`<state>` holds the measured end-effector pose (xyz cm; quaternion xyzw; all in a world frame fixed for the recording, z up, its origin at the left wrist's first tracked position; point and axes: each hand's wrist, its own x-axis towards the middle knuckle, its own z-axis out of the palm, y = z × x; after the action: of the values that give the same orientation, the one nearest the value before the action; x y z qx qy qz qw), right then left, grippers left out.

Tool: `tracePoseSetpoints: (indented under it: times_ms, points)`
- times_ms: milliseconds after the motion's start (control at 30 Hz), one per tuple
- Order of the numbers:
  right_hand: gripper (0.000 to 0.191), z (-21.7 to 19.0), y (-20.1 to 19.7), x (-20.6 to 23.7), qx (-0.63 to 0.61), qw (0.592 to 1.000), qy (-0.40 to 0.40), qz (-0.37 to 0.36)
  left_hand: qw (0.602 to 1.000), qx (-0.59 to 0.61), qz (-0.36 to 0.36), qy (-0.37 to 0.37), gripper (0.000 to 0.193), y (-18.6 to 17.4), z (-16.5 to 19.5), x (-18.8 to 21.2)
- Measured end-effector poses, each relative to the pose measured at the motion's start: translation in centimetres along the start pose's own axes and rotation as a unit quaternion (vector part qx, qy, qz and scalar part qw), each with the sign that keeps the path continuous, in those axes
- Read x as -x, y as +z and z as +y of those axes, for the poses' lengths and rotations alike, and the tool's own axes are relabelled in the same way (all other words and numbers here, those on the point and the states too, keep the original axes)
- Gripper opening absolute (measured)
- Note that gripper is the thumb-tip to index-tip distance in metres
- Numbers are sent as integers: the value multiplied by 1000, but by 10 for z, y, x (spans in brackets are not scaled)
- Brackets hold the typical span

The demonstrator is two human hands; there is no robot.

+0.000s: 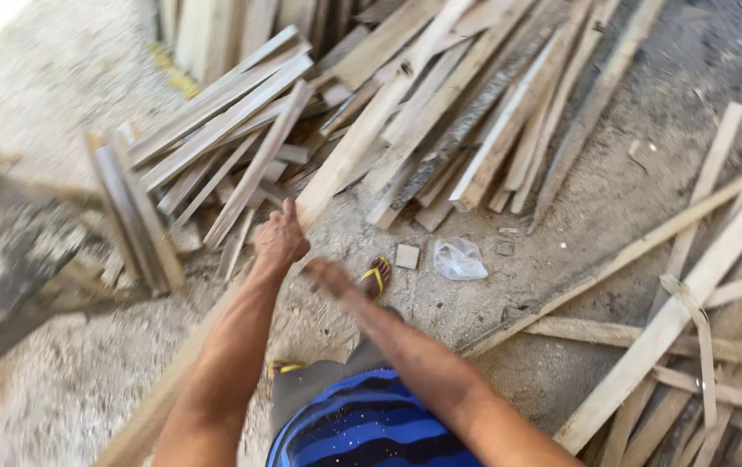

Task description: The person selects thin wood strips from a pile and places them on a work surface, measures them with a tape measure, marks them with a pencil, and saws them to length with a hand saw, repeating the measure-mark-cut cycle on successive strips.

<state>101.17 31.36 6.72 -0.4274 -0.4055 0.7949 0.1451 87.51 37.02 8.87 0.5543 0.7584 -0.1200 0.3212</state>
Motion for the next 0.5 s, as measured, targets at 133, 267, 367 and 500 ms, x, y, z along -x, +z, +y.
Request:
tracePoseSetpoints:
  times_ms: [133,267,367,500]
  points:
    - [117,0,19,-22,462,844,68,263,998,0,5,-56,61,20,-140,97]
    - [121,1,106,-52,628,735,-72,245,995,25,18,-92,66,45,-271,217]
    - [103,16,197,-69,726,653,-186,112,989,47,70,-120,70,58,-350,297]
    - [68,49,308,-89,789,532,-303,-59,976,21,34,-213,49,66,-455,384]
